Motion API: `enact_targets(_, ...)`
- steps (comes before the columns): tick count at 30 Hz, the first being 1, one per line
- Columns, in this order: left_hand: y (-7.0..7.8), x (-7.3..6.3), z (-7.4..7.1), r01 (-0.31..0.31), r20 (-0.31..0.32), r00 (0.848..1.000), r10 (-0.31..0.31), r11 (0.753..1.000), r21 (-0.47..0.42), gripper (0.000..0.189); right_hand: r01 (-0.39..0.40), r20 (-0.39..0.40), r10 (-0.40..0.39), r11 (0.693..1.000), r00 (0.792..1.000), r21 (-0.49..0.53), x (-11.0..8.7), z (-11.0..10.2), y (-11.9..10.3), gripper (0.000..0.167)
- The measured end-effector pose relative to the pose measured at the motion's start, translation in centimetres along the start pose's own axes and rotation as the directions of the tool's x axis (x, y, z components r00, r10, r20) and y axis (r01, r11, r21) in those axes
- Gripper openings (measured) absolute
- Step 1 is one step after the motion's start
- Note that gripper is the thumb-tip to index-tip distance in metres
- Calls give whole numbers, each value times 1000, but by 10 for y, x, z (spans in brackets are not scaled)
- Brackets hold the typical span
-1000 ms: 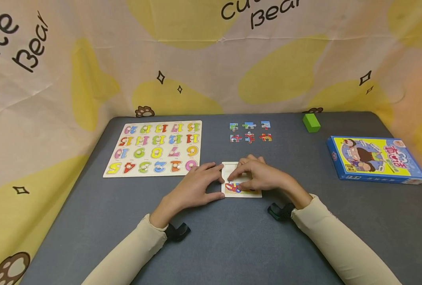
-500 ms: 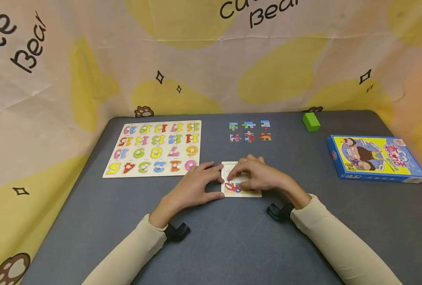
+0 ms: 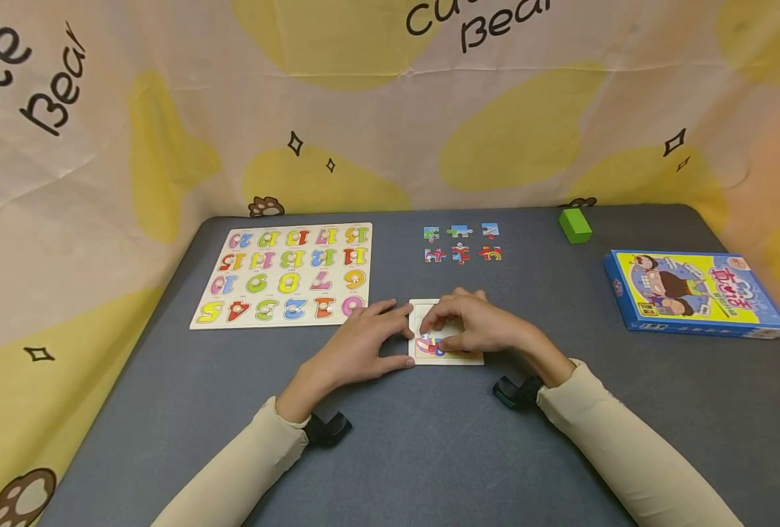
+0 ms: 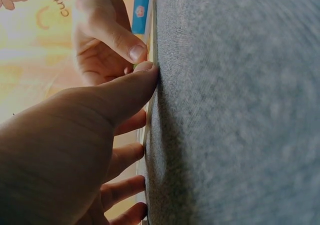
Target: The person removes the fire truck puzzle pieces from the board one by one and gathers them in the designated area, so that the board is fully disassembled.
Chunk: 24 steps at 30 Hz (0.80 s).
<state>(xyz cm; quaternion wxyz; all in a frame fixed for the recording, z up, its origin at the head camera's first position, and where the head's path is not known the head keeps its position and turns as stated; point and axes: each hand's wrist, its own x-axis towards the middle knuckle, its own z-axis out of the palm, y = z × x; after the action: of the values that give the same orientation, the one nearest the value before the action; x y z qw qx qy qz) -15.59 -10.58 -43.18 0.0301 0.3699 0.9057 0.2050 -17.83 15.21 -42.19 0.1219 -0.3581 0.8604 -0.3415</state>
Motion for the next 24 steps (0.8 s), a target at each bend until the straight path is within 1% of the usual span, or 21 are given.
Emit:
enact_targets(4, 0, 0, 0, 5, 13, 1000, -5, 1000, 0, 31, 23, 12, -23, 1000, 1000, 7, 0, -1, 0, 30)
enact_targets(8, 0, 0, -1, 3, 17, 1000, -3, 1000, 0, 31, 30, 25, -29, 1000, 999, -7, 1, 0, 0, 28)
enact_targets(12, 0, 0, -1, 3, 14, 1000, -3, 1000, 3, 31, 30, 32, -29, 999, 999, -37, 1, 0, -4, 33)
enact_targets(16, 0, 0, -1, -2, 6, 1000, 2, 1000, 2, 32, 43, 26, -42, 997, 999, -66, 2, 3, -6, 37)
enact_targets(19, 0, -1, -1, 0, 7, 1000, 0, 1000, 1, 32, 55, 15, -54, 996, 998, -72, 3, 5, -5, 36)
enact_targets(24, 0, -1, -1, 3, 5, 1000, -3, 1000, 0, 32, 47, 11, -46, 996, 999, -71, 3, 6, -6, 35)
